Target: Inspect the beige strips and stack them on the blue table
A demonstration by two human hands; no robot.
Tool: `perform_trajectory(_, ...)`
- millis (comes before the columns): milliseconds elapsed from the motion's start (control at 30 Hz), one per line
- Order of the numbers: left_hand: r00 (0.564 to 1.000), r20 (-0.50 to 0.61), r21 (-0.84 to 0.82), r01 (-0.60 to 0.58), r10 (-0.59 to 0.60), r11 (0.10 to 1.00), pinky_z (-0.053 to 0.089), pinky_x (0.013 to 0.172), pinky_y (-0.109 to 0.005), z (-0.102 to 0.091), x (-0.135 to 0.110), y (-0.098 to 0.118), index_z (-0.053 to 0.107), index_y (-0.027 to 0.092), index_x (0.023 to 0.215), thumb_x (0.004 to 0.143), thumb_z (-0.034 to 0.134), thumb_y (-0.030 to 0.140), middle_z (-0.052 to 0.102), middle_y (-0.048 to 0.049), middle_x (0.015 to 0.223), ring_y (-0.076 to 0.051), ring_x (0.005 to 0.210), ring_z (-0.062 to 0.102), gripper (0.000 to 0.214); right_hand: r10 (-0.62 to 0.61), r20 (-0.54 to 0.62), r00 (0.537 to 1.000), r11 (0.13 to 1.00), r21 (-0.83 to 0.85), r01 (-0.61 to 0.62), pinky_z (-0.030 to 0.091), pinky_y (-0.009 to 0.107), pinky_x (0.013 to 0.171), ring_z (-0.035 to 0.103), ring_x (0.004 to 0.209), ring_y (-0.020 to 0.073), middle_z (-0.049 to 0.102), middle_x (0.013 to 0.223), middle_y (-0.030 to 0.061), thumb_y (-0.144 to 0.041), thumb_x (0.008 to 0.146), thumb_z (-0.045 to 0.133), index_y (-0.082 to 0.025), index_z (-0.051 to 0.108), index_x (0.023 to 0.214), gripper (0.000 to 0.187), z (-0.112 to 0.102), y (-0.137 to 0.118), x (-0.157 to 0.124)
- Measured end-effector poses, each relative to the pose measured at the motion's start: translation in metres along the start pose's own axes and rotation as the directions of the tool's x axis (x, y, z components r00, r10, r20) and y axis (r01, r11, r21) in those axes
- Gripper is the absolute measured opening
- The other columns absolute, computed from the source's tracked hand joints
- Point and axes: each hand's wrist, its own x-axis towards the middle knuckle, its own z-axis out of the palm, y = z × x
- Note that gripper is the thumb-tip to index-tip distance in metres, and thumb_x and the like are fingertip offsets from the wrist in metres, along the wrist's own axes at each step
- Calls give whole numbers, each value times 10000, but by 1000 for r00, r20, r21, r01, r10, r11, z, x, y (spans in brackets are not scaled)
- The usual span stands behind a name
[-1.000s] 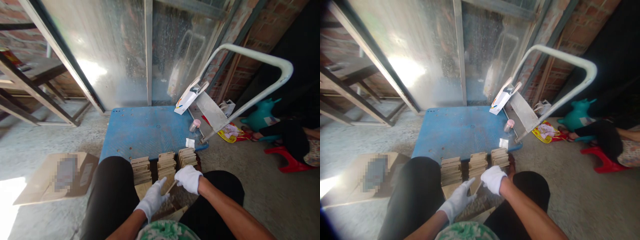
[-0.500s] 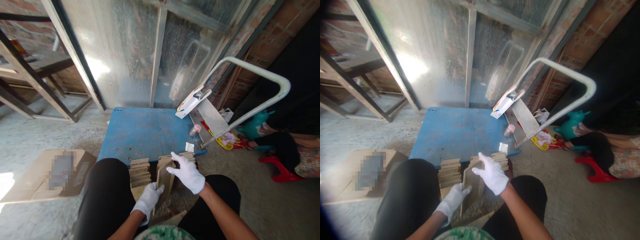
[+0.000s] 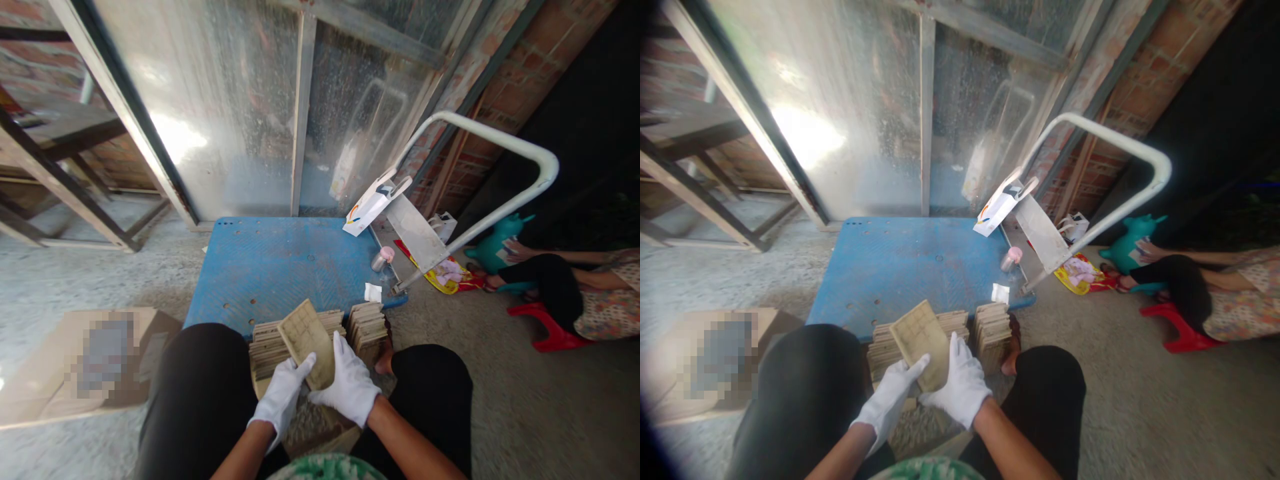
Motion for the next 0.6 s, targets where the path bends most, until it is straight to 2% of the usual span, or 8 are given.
perform_trajectory(167,1000,28,-28,-10,10,1000,577,751,-308,3,-3,3,654,86,963,811,657,174,729,-143,964,-225,839,705,175,-6,30,1000,1000,28,6,318,410,1067,331,1334,340,238,1495,221,-561,433,792,-70,53,1497,1385,1,-4,2)
perform_trajectory(333,998,51,-10,-30,31,999,573,798,-322,5,-6,5,674,101,946,768,714,230,737,-131,932,-231,843,705,224,-7,57,998,997,78,2,272,420,1100,216,1390,339,82,1537,225,-509,443,788,-65,-30,1491,1401,10,-6,3)
perform_trajectory(433,998,50,-20,-30,31,999,569,812,-319,5,-6,8,670,94,950,751,731,251,741,-127,900,-241,876,699,261,-1,41,999,993,121,-4,257,396,1111,180,1406,313,76,1540,217,-466,478,779,-70,-49,1490,1366,9,-13,2)
perform_trajectory(600,999,32,36,-35,33,999,574,775,-324,7,-10,11,667,90,941,755,722,297,740,-136,897,-248,872,697,284,64,21,998,988,139,-67,331,364,1066,326,1348,303,197,1511,205,-423,512,758,-79,-40,1491,1308,6,-27,0)
